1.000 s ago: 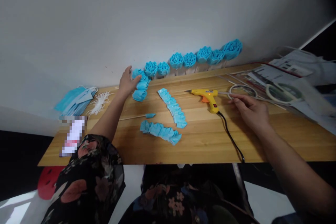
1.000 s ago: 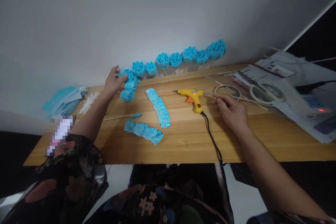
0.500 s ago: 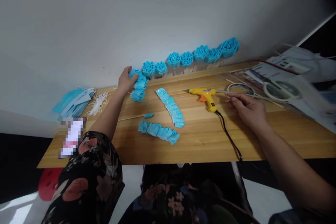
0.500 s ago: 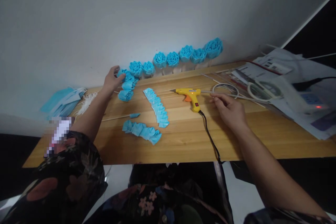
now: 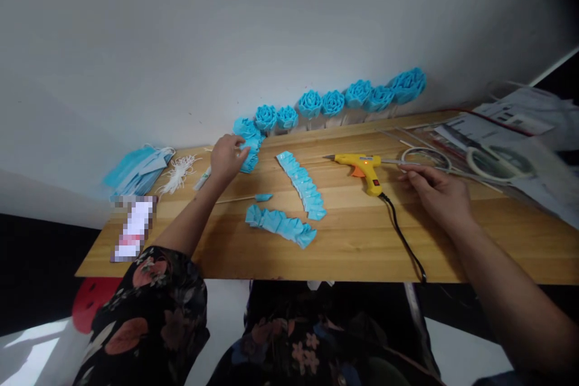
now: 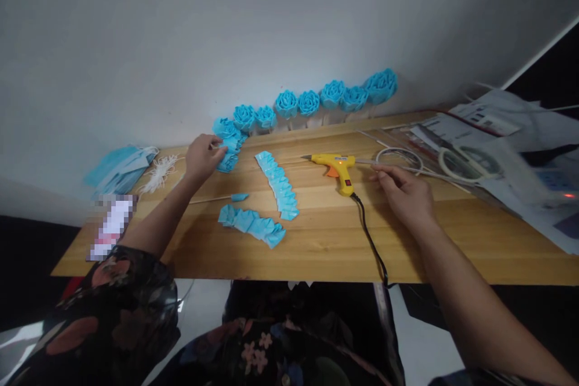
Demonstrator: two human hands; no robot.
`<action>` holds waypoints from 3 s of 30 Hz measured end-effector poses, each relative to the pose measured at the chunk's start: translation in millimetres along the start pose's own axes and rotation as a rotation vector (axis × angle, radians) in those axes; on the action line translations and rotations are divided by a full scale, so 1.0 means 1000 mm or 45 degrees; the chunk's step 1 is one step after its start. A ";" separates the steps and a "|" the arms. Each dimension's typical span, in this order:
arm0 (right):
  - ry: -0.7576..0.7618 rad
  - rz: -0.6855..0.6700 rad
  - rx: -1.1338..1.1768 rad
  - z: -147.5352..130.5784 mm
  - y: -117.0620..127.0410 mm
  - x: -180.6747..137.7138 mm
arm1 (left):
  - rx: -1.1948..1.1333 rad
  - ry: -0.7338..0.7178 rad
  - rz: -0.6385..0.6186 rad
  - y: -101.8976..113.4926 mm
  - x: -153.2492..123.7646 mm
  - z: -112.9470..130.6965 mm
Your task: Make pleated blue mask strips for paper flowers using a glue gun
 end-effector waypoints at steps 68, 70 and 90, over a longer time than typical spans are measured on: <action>0.734 -0.550 -0.656 -0.226 -0.134 0.008 | -0.854 0.697 -0.172 -0.037 0.068 -0.076; 0.701 -0.571 -0.852 -0.237 -0.168 0.014 | -0.859 0.697 -0.202 -0.039 0.067 -0.078; 0.530 -0.510 -0.818 -0.254 -0.281 0.051 | -1.008 0.622 -0.326 -0.060 0.071 -0.083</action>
Point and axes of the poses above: each hand's wrist, its own x-axis towards the middle knuckle, its own y-axis out of the back of the hand, z = x × y, the point moved 8 cm from there along x, towards the middle knuckle, and after that the axes turned 7 degrees about -x, right-handed, at the moved point
